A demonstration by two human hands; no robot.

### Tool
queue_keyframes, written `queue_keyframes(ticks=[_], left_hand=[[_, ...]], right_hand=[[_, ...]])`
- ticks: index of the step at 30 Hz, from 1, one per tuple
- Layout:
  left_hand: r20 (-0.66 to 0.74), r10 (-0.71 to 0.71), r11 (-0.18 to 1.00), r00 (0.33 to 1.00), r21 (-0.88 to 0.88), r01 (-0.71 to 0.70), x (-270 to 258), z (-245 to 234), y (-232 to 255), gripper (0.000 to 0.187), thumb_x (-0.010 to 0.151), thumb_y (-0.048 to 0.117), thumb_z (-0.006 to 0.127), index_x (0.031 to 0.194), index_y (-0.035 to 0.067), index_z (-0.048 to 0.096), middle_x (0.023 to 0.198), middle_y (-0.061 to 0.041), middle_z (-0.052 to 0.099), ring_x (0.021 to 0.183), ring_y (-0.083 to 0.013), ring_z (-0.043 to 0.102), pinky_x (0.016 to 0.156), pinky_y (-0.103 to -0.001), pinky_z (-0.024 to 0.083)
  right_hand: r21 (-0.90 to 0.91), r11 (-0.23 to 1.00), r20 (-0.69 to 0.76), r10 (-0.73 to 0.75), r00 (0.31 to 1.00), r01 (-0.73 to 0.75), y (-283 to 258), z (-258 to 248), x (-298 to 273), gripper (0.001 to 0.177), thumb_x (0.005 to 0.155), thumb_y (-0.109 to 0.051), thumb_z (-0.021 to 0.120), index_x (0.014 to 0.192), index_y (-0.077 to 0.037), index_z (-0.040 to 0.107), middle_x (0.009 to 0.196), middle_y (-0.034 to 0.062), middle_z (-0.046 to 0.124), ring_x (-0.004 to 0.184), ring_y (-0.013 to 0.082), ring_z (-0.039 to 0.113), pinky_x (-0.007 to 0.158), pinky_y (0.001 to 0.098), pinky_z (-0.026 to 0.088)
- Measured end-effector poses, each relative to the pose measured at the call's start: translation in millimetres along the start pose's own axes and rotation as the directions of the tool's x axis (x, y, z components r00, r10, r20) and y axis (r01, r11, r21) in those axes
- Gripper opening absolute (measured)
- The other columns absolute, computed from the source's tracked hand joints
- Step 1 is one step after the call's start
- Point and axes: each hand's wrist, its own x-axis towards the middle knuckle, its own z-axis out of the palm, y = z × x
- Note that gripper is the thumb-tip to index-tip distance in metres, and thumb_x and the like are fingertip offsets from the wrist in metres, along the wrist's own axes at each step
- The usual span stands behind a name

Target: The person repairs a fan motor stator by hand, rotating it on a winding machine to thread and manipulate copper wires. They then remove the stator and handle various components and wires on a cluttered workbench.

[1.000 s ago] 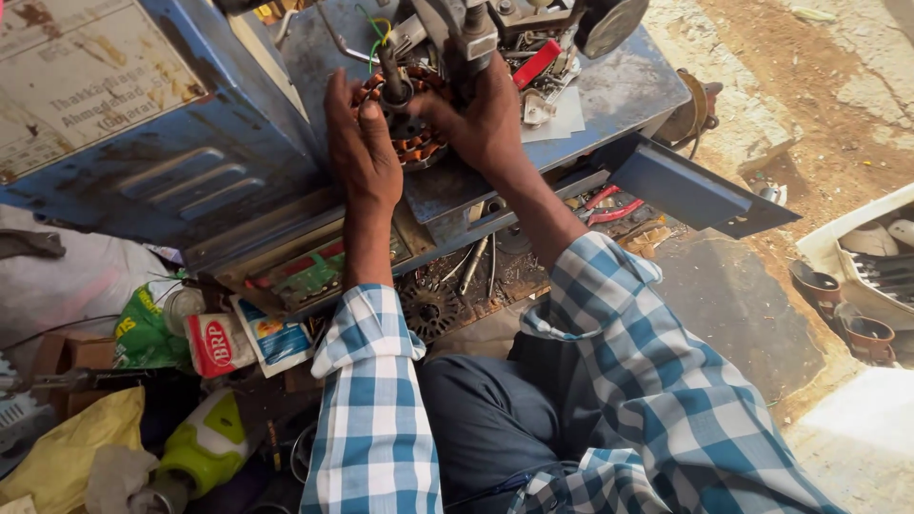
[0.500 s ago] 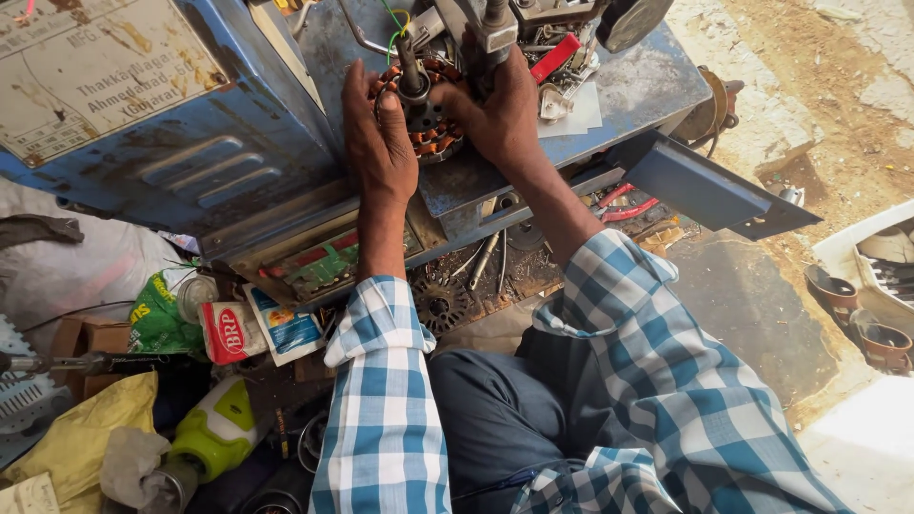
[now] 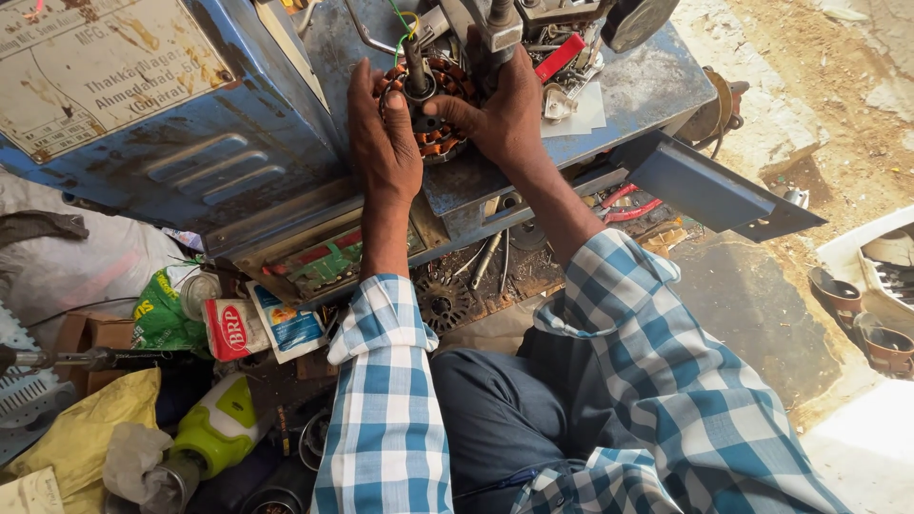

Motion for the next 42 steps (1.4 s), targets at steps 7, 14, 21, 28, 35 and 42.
queue_keyframes(ticks=[7,14,21,28,35,42], left_hand=[[-0.009,0.017,1.000,1.000,-0.008,-0.017,0,2,-4,0.064,0.117,0.051,0.030,0.159,0.002,0.031,0.143,-0.020,0.055,0.127,-0.0276,0.064,0.108,-0.042,0.056],[-0.006,0.009,1.000,1.000,0.000,-0.009,0,1,-3,0.065,0.117,0.051,0.030,0.158,0.000,0.033,0.143,-0.021,0.054,0.128,-0.0286,0.063,0.109,-0.043,0.055],[-0.006,0.007,1.000,1.000,-0.012,-0.007,0,1,-2,0.065,0.117,0.051,0.031,0.157,-0.001,0.033,0.143,-0.022,0.056,0.128,-0.0291,0.064,0.109,-0.043,0.055],[-0.038,0.051,0.998,0.998,0.049,-0.049,-2,0,1,0.060,0.119,0.047,0.033,0.157,0.001,0.035,0.144,-0.021,0.056,0.132,-0.0303,0.063,0.113,-0.044,0.054],[-0.020,0.013,1.000,1.000,0.009,-0.013,0,0,0,0.061,0.118,0.048,0.032,0.157,0.002,0.035,0.143,-0.018,0.056,0.131,-0.0274,0.063,0.110,-0.040,0.056],[-0.002,0.069,0.993,0.998,-0.096,-0.069,-2,-7,-13,0.052,0.121,0.051,0.036,0.155,0.016,0.056,0.158,-0.014,0.046,0.145,-0.0286,0.052,0.125,-0.041,0.048]], right_hand=[[0.016,1.000,0.000,-0.013,1.000,0.013,-1,-1,0,0.098,0.076,-0.054,0.099,0.142,0.001,0.052,0.128,0.0159,0.066,0.122,0.0303,0.069,0.105,0.0421,0.058],[0.040,0.999,-0.001,-0.006,1.000,0.006,-1,0,0,0.097,0.076,-0.051,0.101,0.142,0.001,0.052,0.129,0.0155,0.066,0.122,0.0278,0.069,0.105,0.0410,0.059],[0.064,0.998,-0.010,-0.021,1.000,0.021,-2,0,0,0.092,0.079,-0.046,0.101,0.142,0.000,0.051,0.130,0.0156,0.066,0.123,0.0283,0.069,0.106,0.0397,0.058],[0.054,0.997,-0.039,0.062,0.997,-0.060,12,8,-5,0.059,0.097,-0.019,0.087,0.143,-0.003,0.055,0.131,0.0133,0.070,0.125,0.0251,0.072,0.107,0.0368,0.058],[0.153,0.988,0.003,0.007,1.000,-0.008,10,4,-3,0.067,0.092,-0.013,0.093,0.144,-0.002,0.051,0.135,0.0151,0.064,0.129,0.0259,0.067,0.112,0.0377,0.055],[0.092,0.996,-0.005,0.021,1.000,-0.020,10,5,-2,0.073,0.084,-0.013,0.097,0.142,-0.003,0.053,0.132,0.0133,0.065,0.125,0.0238,0.068,0.109,0.0362,0.056]])
